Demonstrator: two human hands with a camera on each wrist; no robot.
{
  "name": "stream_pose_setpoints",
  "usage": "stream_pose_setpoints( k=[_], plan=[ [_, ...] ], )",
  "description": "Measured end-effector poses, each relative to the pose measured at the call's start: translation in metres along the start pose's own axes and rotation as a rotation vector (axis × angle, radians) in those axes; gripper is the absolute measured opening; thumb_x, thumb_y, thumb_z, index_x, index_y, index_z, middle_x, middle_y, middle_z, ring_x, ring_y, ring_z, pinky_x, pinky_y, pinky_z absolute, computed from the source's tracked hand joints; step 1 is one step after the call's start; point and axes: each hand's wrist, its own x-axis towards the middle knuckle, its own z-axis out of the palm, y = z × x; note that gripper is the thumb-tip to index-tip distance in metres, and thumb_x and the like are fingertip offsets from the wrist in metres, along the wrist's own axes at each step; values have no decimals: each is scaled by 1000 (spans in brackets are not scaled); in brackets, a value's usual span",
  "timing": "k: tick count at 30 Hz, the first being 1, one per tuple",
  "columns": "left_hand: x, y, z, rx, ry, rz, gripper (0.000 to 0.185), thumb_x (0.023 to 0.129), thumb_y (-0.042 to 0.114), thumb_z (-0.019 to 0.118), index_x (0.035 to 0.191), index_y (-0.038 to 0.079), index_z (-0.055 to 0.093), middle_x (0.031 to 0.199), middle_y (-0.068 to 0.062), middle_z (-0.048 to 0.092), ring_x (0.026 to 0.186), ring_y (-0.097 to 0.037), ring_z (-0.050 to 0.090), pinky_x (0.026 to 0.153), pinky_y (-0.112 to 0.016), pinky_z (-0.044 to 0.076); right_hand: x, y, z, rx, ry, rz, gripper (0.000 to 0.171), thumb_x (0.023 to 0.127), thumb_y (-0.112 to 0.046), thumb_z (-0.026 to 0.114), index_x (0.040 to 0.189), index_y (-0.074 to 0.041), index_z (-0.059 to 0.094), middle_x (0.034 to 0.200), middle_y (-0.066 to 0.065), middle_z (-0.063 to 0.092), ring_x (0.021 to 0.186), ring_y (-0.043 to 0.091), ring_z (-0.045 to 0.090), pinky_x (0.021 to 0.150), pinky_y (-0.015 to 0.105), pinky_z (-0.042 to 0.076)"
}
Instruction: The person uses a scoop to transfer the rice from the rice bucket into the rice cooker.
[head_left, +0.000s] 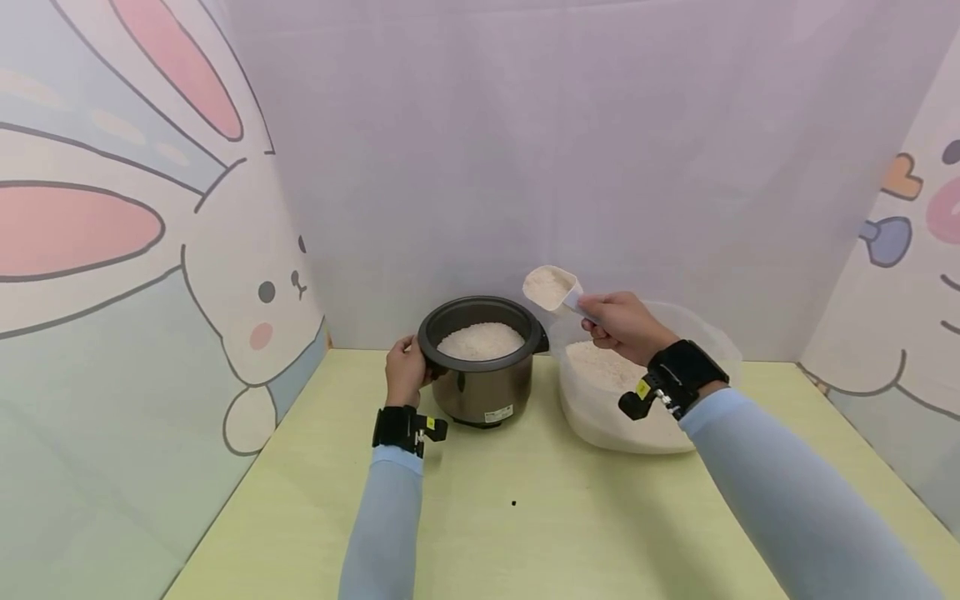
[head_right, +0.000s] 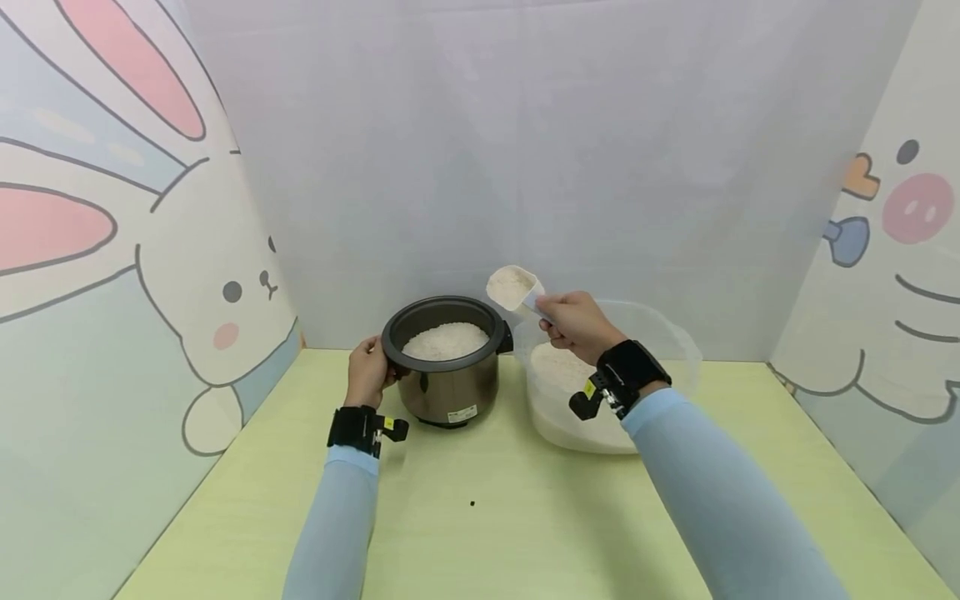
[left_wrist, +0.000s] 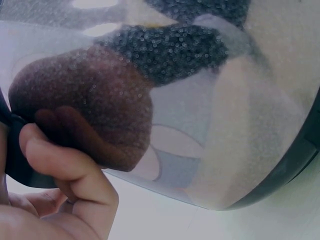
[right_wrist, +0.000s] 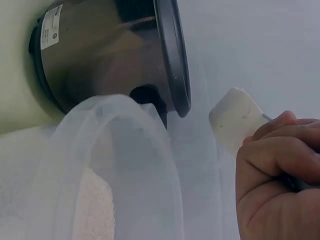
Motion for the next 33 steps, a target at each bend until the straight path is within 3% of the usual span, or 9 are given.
stream_pose_setpoints(
  k=[6,14,22,29,33],
  plan=[
    [-2,2,1,5,4,12,44,107,36,53,138,5,59,89,-6,56,54,-8,54,49,-21,51,8,-4,16,-62,34,-30,33,112,-19,42,126,10,51,83,5,44,59,9,27,56,26,27],
    [-1,1,0,3,-1,14,43,108,36,52,136,5,61,87,-5,56,54,-8,54,49,-21,51,16,5,28,-125,110,-69,29,111,-18,46,92,2,56,73,4,46,54,10,29,54,26,29],
    [-1,1,0,5,1,16,43,108,36,53,136,5,61,86,-5,56,54,-9,54,49,-21,51,20,10,39,-217,185,-73,30,111,-19,45,97,3,60,73,6,50,52,10,30,53,26,29],
    [-1,0,0,3,5,10,42,107,36,53,136,5,61,86,-5,57,53,-8,55,49,-21,51,25,15,52,-334,241,-90,34,111,-20,46,85,0,54,74,5,51,55,13,32,55,29,29],
    [-1,1,0,5,0,13,42,108,35,52,137,5,60,85,-4,57,53,-8,55,50,-21,51,28,19,58,-376,273,-103,34,111,-20,45,95,6,61,77,6,52,57,14,32,56,29,28]
  ],
)
